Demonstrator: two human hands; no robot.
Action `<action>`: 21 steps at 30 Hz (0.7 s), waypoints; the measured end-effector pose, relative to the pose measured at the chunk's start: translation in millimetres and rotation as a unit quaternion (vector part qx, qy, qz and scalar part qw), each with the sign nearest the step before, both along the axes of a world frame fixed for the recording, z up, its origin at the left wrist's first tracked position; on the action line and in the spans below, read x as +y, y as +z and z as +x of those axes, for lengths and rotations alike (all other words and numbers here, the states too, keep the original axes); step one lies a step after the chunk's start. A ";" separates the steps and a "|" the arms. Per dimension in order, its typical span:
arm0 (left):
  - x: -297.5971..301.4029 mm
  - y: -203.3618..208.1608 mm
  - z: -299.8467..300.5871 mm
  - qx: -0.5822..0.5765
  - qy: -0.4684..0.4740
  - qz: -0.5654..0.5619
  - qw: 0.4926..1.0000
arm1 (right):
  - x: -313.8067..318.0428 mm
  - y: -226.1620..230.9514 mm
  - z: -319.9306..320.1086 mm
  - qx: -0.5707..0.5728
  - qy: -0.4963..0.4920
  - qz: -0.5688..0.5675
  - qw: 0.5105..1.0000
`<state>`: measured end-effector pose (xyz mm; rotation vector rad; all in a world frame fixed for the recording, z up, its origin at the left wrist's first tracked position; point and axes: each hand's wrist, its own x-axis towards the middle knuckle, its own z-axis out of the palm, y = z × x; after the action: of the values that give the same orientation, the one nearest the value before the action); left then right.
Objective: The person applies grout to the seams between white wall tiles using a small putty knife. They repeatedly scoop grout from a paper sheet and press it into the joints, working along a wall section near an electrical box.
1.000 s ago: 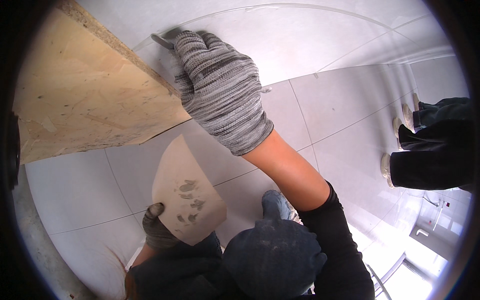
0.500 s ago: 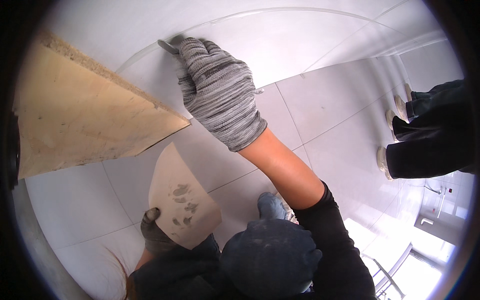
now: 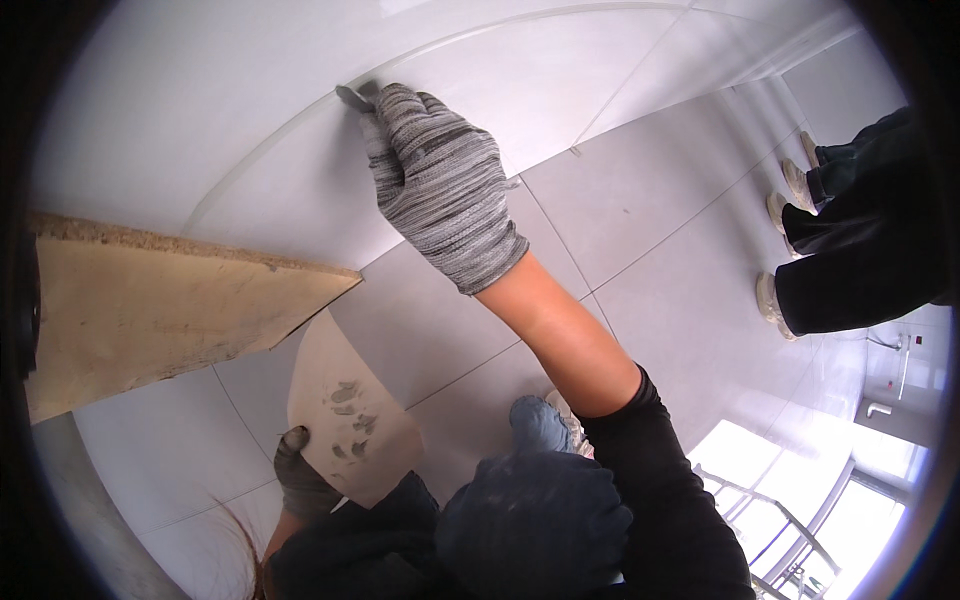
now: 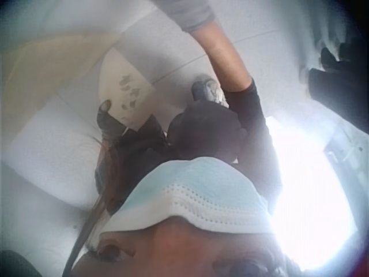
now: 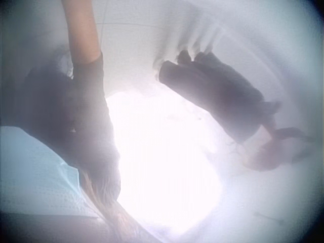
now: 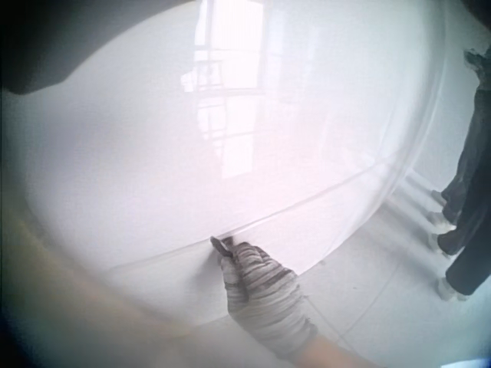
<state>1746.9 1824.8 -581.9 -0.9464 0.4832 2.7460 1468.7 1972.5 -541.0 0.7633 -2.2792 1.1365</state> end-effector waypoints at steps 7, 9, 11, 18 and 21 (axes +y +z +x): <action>1.2 17.3 -16.0 -0.002 -0.038 -0.036 0.999 | 25.2 -4.1 -21.1 -0.020 -0.064 -0.047 0.997; 1.6 23.1 -21.2 -0.007 -0.054 -0.036 0.998 | 40.9 -0.7 -28.2 -0.013 -0.098 -0.041 0.994; 3.6 24.2 -29.6 -0.001 -0.069 -0.027 0.997 | 79.0 13.0 -61.7 -0.072 -0.229 -0.082 0.967; 22.0 27.1 -63.6 0.028 -0.107 -0.025 0.994 | 143.1 20.3 -22.2 -0.064 -0.092 -0.236 0.965; 32.2 20.6 -79.5 0.040 -0.109 -0.018 0.993 | 129.2 7.4 27.8 -0.199 0.036 -0.121 0.972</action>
<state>1667.4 1857.0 -561.2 -0.7435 0.6130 2.5932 1496.4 2101.7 -533.6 0.5664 -2.3745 1.6932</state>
